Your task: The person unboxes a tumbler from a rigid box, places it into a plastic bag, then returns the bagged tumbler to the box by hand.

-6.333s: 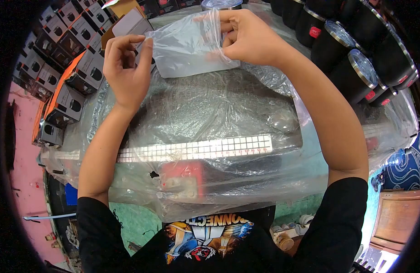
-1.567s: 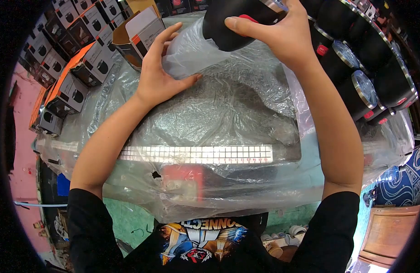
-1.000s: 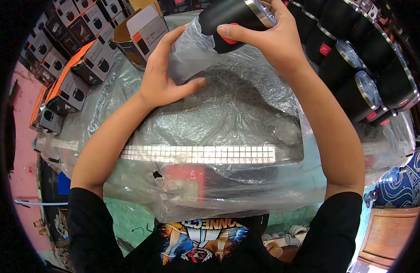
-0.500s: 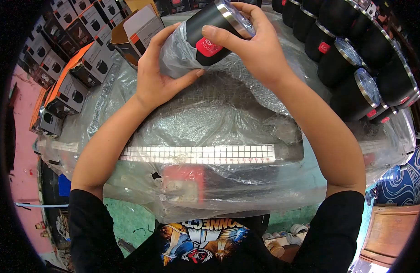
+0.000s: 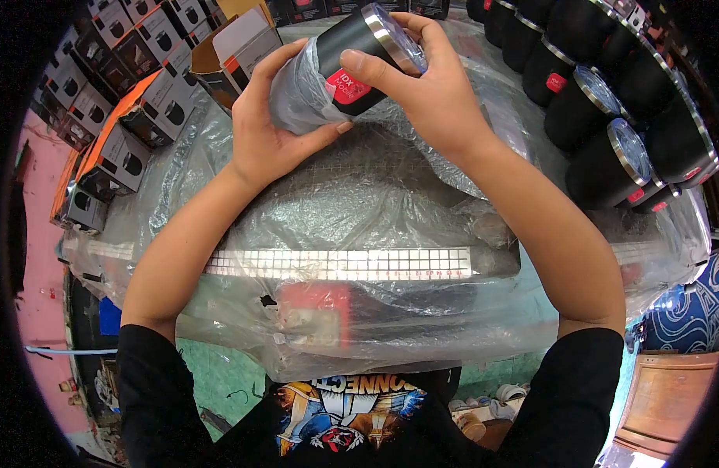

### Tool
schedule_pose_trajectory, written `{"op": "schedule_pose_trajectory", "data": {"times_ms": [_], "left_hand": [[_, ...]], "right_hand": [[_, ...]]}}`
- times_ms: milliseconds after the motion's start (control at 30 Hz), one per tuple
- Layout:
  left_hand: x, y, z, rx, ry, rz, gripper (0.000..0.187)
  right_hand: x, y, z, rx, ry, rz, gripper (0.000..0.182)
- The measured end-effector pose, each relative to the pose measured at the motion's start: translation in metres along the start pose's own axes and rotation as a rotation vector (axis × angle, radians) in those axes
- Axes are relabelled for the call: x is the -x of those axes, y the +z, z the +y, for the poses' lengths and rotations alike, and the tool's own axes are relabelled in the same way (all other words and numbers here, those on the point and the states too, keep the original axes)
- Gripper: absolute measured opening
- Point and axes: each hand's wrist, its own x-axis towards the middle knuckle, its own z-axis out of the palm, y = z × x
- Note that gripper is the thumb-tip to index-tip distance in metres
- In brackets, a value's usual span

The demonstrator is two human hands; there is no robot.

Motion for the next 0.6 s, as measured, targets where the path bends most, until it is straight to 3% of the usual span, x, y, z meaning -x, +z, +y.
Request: {"op": "schedule_pose_trajectory", "data": {"times_ms": [600], "left_hand": [[-0.0021, -0.0044, 0.0048, 0.008, -0.053, -0.085, 0.104]], "right_hand": [[0.0050, 0.0128, -0.0059, -0.069, 0.015, -0.013, 0.076]]}}
